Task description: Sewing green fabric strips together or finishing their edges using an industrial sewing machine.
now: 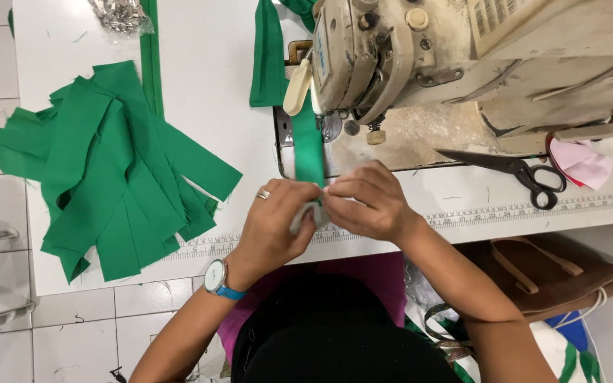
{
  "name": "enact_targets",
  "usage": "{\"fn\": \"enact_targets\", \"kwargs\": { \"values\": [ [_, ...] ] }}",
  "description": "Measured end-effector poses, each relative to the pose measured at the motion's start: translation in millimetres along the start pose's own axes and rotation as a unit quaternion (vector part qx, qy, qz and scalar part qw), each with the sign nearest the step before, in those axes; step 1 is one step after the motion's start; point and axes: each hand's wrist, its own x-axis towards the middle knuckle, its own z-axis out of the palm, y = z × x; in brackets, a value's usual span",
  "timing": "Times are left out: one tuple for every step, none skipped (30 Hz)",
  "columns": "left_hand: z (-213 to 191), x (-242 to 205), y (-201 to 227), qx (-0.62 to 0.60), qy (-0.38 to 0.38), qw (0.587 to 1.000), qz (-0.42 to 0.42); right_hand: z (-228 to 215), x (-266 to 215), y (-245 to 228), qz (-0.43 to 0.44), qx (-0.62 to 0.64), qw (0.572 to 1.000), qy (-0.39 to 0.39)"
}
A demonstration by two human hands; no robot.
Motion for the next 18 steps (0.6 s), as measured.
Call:
{"fn": "enact_targets", "kwargs": {
  "values": [
    [-0.3,0.0,0.4,-0.002,-0.002,1.000,0.000,-0.3,-7.2,-2.5,0.002,-0.002,1.000,-0.001],
    [-0.7,0.0,0.9,0.044,-0.021,0.998,0.051,-0.7,-14.3,-5.0,0.004,-0.009,1.000,-0.022],
    [-1.5,0.5,0.9,0.091,-0.039,0.990,0.102,-0.5,-21.0,-7.1,0.005,-0.016,0.999,-0.043],
    [1.7,-4.0,-2.4,0.089,-0.040,0.990,0.103,-0.7,-22.3,-10.8,0.007,-0.017,0.999,-0.043],
    [5.0,-9.2,-5.1,0.092,-0.065,0.988,0.110,-1.1,-24.1,-15.0,0.022,-0.028,0.997,-0.062],
    [8.3,-14.6,-7.8,0.095,-0.090,0.984,0.117,-1.4,-25.8,-19.3,0.038,-0.038,0.995,-0.081],
    [11.0,-19.3,-10.4,0.094,-0.091,0.984,0.117,0.1,-30.2,-20.5,0.038,-0.038,0.995,-0.081],
    [13.6,-23.9,-12.8,0.118,-0.104,0.979,0.128,1.5,-34.4,-21.8,0.048,-0.049,0.993,-0.094],
    [16.4,-27.9,-15.6,0.142,-0.116,0.973,0.139,2.7,-38.5,-22.6,0.058,-0.062,0.991,-0.106],
    [16.0,-27.8,-16.0,0.142,-0.116,0.973,0.140,2.0,-38.8,-22.7,0.058,-0.062,0.991,-0.106],
    [14.9,-28.0,-16.2,0.153,-0.125,0.970,0.143,1.7,-38.9,-23.2,0.067,-0.069,0.988,-0.122],
    [13.6,-28.4,-16.3,0.165,-0.133,0.966,0.147,1.5,-39.0,-23.9,0.077,-0.075,0.985,-0.138],
    [12.0,-25.4,-14.3,0.165,-0.133,0.966,0.147,1.9,-40.4,-22.3,0.077,-0.074,0.985,-0.138],
    [10.1,-22.6,-12.4,0.175,-0.134,0.965,0.144,2.5,-41.9,-20.9,0.081,-0.077,0.984,-0.142],
    [7.9,-20.0,-10.2,0.185,-0.135,0.963,0.140,3.2,-43.1,-19.5,0.085,-0.078,0.982,-0.147],
    [6.7,-17.6,-9.6,0.185,-0.136,0.963,0.139,2.8,-42.1,-17.2,0.084,-0.077,0.983,-0.147],
    [5.1,-15.9,-8.9,0.187,-0.137,0.963,0.134,2.7,-41.4,-15.6,0.084,-0.081,0.981,-0.156],
    [3.5,-14.2,-8.2,0.189,-0.137,0.964,0.130,2.6,-40.9,-14.1,0.084,-0.084,0.979,-0.165]
  ]
}}
